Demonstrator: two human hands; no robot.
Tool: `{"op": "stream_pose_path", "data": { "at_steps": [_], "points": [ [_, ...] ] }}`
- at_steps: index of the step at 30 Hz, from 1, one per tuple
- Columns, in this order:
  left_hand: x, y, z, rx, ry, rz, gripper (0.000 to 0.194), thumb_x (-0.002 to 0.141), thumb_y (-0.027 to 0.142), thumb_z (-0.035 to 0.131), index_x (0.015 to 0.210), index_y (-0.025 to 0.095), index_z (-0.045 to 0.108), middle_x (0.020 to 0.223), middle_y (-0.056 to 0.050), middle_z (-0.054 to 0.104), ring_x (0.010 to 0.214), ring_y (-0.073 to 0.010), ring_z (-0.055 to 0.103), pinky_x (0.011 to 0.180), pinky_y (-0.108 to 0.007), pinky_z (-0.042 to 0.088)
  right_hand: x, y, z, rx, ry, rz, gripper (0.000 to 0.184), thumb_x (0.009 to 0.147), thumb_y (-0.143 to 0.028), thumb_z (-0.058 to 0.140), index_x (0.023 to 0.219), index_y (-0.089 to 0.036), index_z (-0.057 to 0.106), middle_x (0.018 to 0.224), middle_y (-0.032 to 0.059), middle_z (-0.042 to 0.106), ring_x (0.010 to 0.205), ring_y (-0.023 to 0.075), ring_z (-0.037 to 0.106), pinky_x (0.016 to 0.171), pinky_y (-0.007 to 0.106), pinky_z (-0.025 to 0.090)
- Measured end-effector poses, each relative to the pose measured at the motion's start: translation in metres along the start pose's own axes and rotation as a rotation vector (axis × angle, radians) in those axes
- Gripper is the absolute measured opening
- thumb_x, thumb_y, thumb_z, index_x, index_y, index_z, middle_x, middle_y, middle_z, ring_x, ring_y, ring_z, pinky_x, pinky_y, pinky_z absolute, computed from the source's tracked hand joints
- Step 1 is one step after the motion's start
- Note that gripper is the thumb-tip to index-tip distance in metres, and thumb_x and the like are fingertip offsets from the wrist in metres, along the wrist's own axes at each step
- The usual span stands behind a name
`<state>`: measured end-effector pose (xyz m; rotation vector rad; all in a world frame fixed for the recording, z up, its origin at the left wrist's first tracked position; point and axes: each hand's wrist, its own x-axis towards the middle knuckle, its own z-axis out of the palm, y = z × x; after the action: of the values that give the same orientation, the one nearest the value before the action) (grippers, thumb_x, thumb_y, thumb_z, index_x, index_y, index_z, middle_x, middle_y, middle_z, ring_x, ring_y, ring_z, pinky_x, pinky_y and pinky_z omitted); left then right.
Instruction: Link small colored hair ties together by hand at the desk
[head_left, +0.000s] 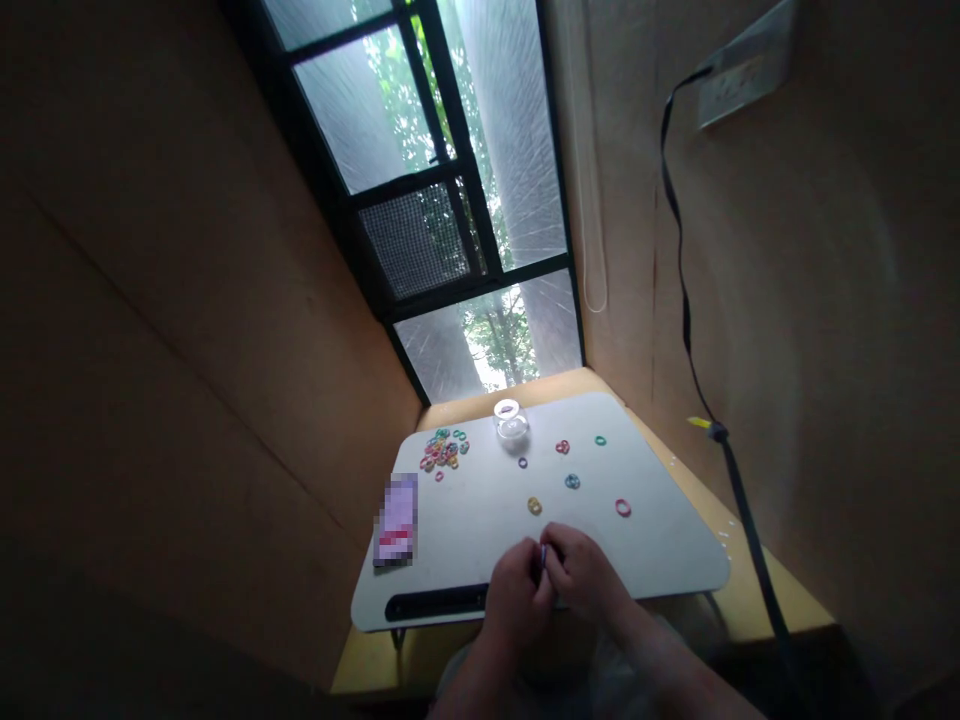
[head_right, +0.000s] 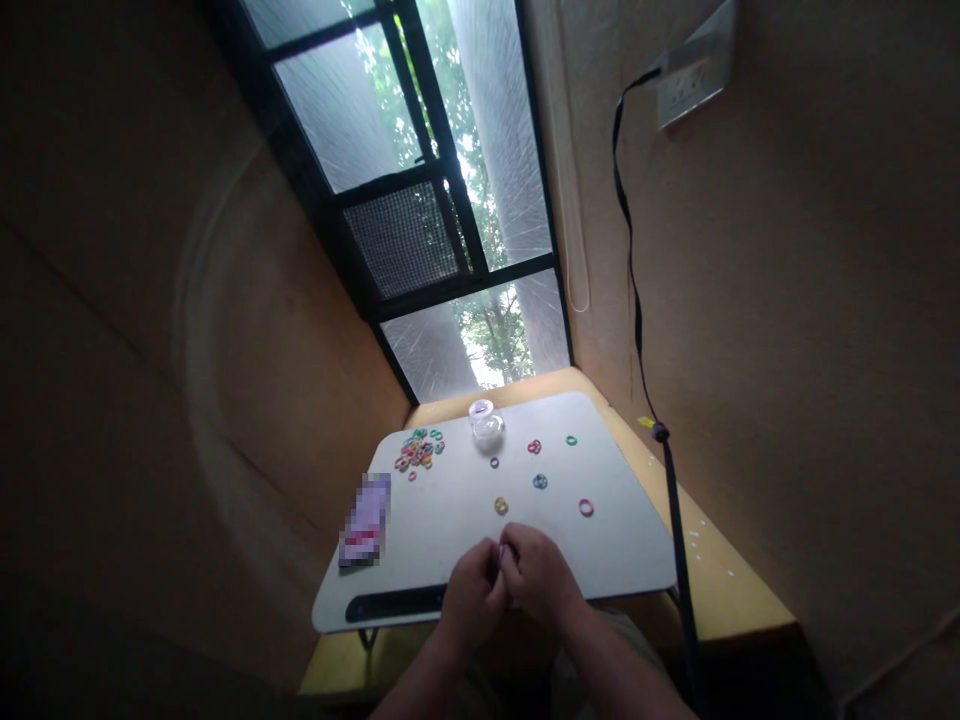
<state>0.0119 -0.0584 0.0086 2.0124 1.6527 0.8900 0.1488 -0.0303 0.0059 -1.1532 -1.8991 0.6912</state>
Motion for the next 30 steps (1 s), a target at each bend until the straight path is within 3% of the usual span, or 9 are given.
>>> {"op": "stream_pose_path", "data": {
  "at_steps": [8, 30],
  "points": [
    [0.0086, -0.006, -0.008, -0.169, -0.03, 0.009, 0.016, 0.085, 0.028, 0.051, 0.072, 0.019, 0.047, 0.063, 0.004, 0.048, 0.06, -0.0105, 0.041, 0.057, -0.024, 0.029, 0.0063, -0.0007, -0.0004, 0.043, -0.001, 0.019, 0.014, 0.083, -0.02, 0.043, 0.073, -0.02, 0.052, 0.069, -0.0007, 0.057, 0.065, 0.014, 0.051, 0.062, 0.024, 0.035],
    [0.0046, -0.0087, -0.0088, -0.209, 0.028, -0.007, 0.014, 0.083, 0.026, 0.051, 0.072, 0.018, 0.052, 0.061, 0.003, 0.05, 0.058, -0.0106, 0.043, 0.056, -0.024, 0.029, 0.0034, 0.0025, 0.0069, 0.023, 0.028, 0.012, 0.016, 0.084, -0.024, 0.043, 0.071, -0.02, 0.052, 0.065, -0.0011, 0.057, 0.063, 0.0145, 0.052, 0.06, 0.025, 0.036]
  ]
}}
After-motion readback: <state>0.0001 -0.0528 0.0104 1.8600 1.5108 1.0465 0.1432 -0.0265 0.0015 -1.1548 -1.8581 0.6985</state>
